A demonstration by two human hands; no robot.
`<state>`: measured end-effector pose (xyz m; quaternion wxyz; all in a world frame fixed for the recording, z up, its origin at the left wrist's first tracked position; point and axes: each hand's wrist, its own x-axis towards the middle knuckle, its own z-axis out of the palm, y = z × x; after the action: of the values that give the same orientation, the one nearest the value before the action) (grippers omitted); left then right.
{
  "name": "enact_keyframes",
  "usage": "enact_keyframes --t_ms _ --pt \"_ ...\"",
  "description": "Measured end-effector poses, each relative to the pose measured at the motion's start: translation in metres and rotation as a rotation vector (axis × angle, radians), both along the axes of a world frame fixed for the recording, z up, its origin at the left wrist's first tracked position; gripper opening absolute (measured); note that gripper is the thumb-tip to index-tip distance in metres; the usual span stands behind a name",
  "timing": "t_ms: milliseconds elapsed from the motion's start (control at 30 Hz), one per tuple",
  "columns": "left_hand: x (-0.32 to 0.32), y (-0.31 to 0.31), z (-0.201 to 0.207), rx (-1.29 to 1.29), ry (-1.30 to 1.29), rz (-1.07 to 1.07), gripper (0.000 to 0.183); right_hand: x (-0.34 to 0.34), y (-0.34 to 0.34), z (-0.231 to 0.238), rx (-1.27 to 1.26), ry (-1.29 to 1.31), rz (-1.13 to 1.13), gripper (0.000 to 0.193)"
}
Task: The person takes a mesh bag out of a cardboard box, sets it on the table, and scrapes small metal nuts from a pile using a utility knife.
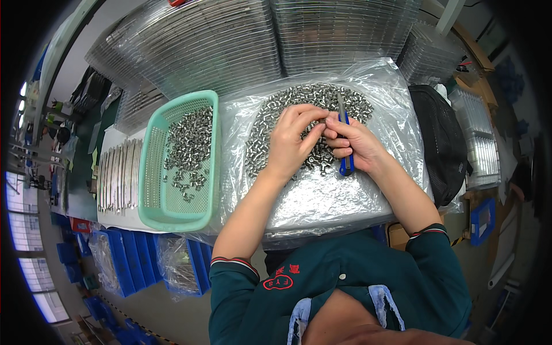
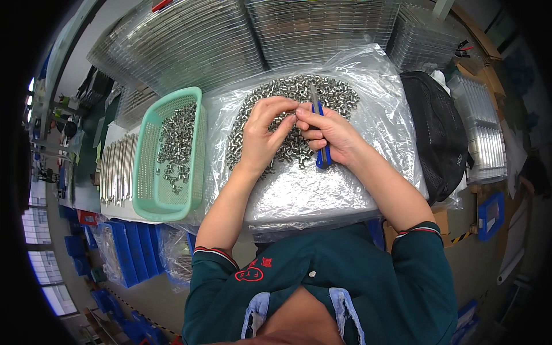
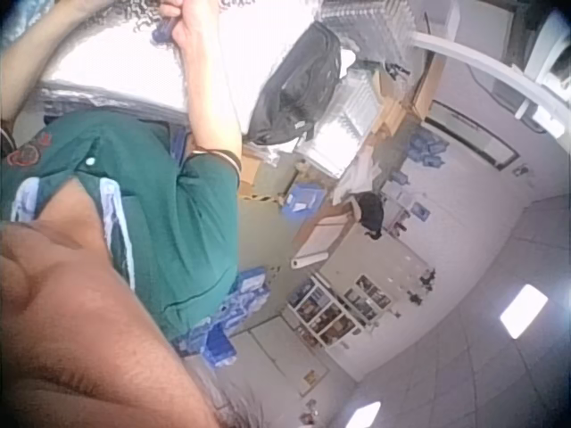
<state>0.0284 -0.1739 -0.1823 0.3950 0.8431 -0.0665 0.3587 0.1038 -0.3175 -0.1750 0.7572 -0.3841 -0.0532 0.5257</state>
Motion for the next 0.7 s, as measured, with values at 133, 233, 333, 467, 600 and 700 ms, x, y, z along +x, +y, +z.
enact_keyframes --t_ms 133,233,333,467,600,700 --pt "-0.0014 -0.0035 0.0023 -0.203 0.047 -0.043 0.024 -0.0005 0.0002 0.0040 -0.009 -0.060 -0.022 0.015" --pt "-0.0016 -0.0030 0.0016 -0.202 0.062 -0.032 0.025 -0.0002 0.0006 0.0046 -0.064 -0.148 -0.035 0.020" --pt "-0.0010 -0.0015 -0.0006 -0.173 0.052 -0.033 0.025 0.0002 0.0002 0.0045 -0.068 -0.186 -0.038 0.021" --pt "-0.0013 -0.0020 -0.0001 -0.188 0.048 -0.029 0.023 -0.0012 0.0002 0.0072 -0.079 -0.204 -0.048 0.019" --pt "-0.0008 -0.0013 -0.0010 -0.181 0.041 -0.043 0.020 -0.0005 -0.0004 0.0066 -0.073 -0.167 -0.060 0.017" --pt "-0.0005 -0.0015 -0.0026 -0.193 0.042 -0.043 0.018 -0.0010 0.0002 0.0070 -0.053 -0.146 -0.079 0.017"
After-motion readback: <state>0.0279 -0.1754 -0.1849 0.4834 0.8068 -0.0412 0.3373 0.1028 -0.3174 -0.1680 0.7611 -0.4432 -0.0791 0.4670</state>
